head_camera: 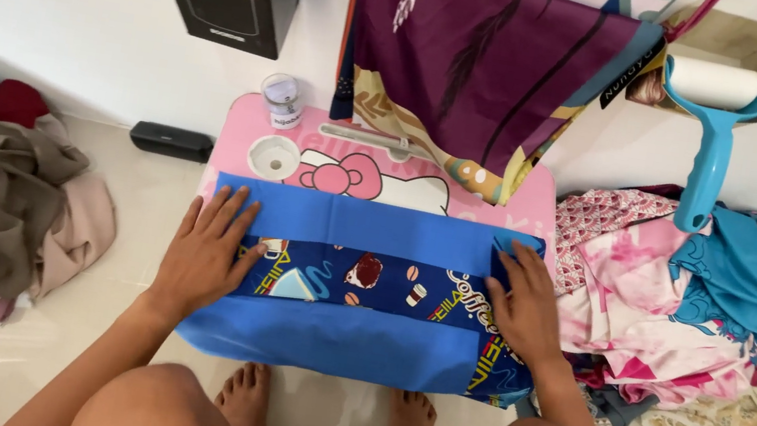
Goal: Folding a blue garment on a small table and cleaning it with a lint roller.
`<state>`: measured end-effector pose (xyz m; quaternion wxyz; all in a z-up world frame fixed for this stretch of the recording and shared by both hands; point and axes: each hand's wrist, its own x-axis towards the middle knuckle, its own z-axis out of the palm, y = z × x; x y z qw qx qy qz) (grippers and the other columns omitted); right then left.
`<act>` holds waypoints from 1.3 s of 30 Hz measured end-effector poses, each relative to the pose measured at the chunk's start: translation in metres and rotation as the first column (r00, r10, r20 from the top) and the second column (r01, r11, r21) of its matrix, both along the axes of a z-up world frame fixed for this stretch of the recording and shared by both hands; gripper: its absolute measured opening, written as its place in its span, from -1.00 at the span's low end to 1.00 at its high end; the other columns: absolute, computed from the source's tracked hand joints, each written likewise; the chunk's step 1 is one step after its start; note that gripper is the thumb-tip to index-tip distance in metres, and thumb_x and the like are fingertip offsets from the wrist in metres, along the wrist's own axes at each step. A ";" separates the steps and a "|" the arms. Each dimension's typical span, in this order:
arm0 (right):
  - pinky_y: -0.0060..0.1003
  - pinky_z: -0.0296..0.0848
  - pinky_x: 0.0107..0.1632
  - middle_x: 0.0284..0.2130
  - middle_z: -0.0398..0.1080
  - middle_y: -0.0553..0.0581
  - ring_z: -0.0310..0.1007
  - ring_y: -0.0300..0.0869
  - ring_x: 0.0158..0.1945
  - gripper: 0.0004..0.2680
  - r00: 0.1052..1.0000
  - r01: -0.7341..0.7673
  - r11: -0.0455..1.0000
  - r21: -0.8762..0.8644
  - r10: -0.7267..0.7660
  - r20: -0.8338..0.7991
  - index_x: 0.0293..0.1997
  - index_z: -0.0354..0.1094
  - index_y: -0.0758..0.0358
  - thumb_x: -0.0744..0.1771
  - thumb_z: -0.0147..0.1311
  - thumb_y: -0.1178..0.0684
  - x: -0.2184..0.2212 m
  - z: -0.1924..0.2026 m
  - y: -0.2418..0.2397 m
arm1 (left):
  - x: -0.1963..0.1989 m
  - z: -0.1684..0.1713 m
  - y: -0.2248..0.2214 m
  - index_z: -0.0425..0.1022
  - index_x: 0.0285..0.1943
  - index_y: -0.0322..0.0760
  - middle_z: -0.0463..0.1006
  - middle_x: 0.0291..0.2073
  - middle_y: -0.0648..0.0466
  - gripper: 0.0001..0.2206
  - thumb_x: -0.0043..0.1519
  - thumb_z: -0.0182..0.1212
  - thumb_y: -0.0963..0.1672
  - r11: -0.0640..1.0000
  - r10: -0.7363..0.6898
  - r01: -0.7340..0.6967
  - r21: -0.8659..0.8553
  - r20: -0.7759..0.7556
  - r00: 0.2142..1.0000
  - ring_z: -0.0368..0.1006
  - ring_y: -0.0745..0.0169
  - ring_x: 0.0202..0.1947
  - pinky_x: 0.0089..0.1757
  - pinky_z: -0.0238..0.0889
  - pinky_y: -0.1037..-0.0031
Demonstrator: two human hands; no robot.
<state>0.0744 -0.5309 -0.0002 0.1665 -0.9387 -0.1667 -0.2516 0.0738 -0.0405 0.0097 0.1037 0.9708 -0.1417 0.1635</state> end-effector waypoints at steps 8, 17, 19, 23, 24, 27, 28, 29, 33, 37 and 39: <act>0.28 -0.32 0.53 0.55 -0.10 0.17 -0.20 0.07 0.58 -0.54 0.801 0.235 0.962 -0.142 -0.274 -0.532 0.57 -0.08 0.12 0.46 -0.26 -0.20 0.022 0.002 -0.007 | 0.029 -0.013 -0.001 -0.10 0.65 0.11 -0.16 0.63 0.17 -0.25 0.31 -0.29 0.30 0.992 0.123 -0.101 0.072 -0.460 0.879 -0.32 0.16 0.61 0.45 -0.50 -0.09; 0.27 -0.34 0.53 0.58 -0.24 0.03 -0.31 -0.02 0.61 -0.49 0.797 0.228 0.940 -0.252 -0.329 -0.506 0.61 -0.18 0.02 0.45 -0.38 -0.34 0.055 -0.020 -0.015 | 0.062 -0.023 0.004 -0.10 0.65 0.07 -0.17 0.63 0.16 -0.25 0.32 -0.32 0.29 0.994 0.107 -0.083 0.077 -0.401 0.910 -0.34 0.19 0.62 0.44 -0.61 -0.15; 0.27 -0.34 0.53 0.58 -0.23 0.16 -0.30 0.07 0.61 -0.48 0.833 0.225 0.950 -0.218 -0.304 -0.462 0.57 -0.08 0.16 0.46 -0.32 -0.33 0.053 -0.013 -0.010 | 0.062 -0.019 0.003 -0.08 0.65 -0.02 -0.15 0.64 0.12 -0.22 0.33 -0.36 0.31 0.990 0.117 -0.077 0.121 -0.375 0.920 -0.35 0.15 0.62 0.45 -0.64 -0.11; 0.22 -0.34 0.53 0.57 -0.23 0.22 -0.30 0.11 0.60 -0.46 0.865 0.155 0.970 -0.185 -0.224 -0.449 0.57 -0.10 0.19 0.44 -0.27 -0.32 0.033 -0.004 0.006 | 0.046 -0.006 0.001 -0.11 0.65 -0.03 -0.19 0.63 0.11 -0.22 0.34 -0.38 0.31 0.992 0.111 -0.078 0.098 -0.402 0.909 -0.39 0.11 0.62 0.44 -0.65 -0.11; 0.19 -0.33 0.54 0.57 -0.21 0.22 -0.29 0.11 0.60 -0.45 0.870 0.122 0.974 -0.190 -0.198 -0.452 0.58 -0.12 0.16 0.43 -0.27 -0.33 0.030 -0.013 0.004 | 0.045 -0.011 0.005 -0.13 0.65 0.00 -0.20 0.63 0.15 -0.22 0.33 -0.38 0.31 0.992 0.115 -0.083 0.092 -0.430 0.895 -0.40 0.15 0.62 0.44 -0.65 -0.12; 0.14 -0.30 0.54 0.56 -0.17 0.21 -0.26 0.10 0.59 -0.43 0.882 0.076 0.979 -0.190 -0.154 -0.446 0.59 -0.13 0.13 0.42 -0.25 -0.36 0.027 -0.022 -0.002 | 0.044 -0.013 0.009 -0.14 0.65 0.03 -0.20 0.63 0.19 -0.22 0.32 -0.37 0.32 0.992 0.117 -0.086 0.089 -0.461 0.880 -0.38 0.19 0.61 0.44 -0.63 -0.14; 0.11 -0.28 0.54 0.55 -0.15 0.21 -0.23 0.09 0.59 -0.42 0.887 0.068 0.981 -0.184 -0.144 -0.438 0.58 -0.11 0.13 0.42 -0.23 -0.37 0.027 -0.022 -0.004 | 0.044 -0.011 0.010 -0.13 0.65 0.02 -0.18 0.63 0.19 -0.22 0.32 -0.36 0.32 0.993 0.110 -0.076 0.091 -0.463 0.879 -0.36 0.19 0.61 0.44 -0.62 -0.13; 0.11 -0.28 0.54 0.55 -0.15 0.21 -0.23 0.09 0.59 -0.42 0.887 0.061 0.981 -0.182 -0.137 -0.442 0.58 -0.11 0.13 0.42 -0.23 -0.37 0.027 -0.022 -0.004 | 0.043 -0.011 0.010 -0.13 0.65 0.02 -0.18 0.63 0.19 -0.22 0.32 -0.36 0.32 0.992 0.117 -0.083 0.093 -0.467 0.877 -0.36 0.19 0.61 0.44 -0.62 -0.13; 0.07 -0.31 0.55 0.55 -0.14 0.19 -0.24 0.08 0.59 -0.39 0.884 0.079 0.983 -0.165 -0.146 -0.445 0.58 -0.11 0.14 0.40 -0.25 -0.42 0.030 -0.024 -0.006 | 0.047 -0.009 0.010 -0.15 0.65 0.02 -0.21 0.63 0.21 -0.21 0.32 -0.39 0.33 0.990 0.130 -0.088 0.112 -0.460 0.879 -0.39 0.20 0.61 0.44 -0.67 -0.14; 0.04 -0.33 0.56 0.56 -0.17 0.14 -0.28 0.02 0.60 -0.38 0.868 0.092 0.979 -0.182 -0.168 -0.468 0.59 -0.14 0.10 0.40 -0.28 -0.45 0.031 -0.023 -0.006 | 0.045 -0.007 0.016 -0.16 0.66 -0.02 -0.23 0.64 0.19 -0.18 0.32 -0.44 0.34 0.985 0.170 -0.141 0.095 -0.478 0.862 -0.40 0.15 0.62 0.43 -0.66 -0.19; 0.06 -0.32 0.56 0.56 -0.17 0.15 -0.29 0.03 0.60 -0.38 0.864 0.100 0.979 -0.177 -0.174 -0.473 0.59 -0.13 0.12 0.40 -0.27 -0.45 0.031 -0.025 -0.008 | 0.041 -0.008 0.028 -0.19 0.66 -0.01 -0.24 0.64 0.18 -0.19 0.32 -0.45 0.34 0.980 0.198 -0.172 0.097 -0.483 0.853 -0.42 0.12 0.62 0.42 -0.68 -0.21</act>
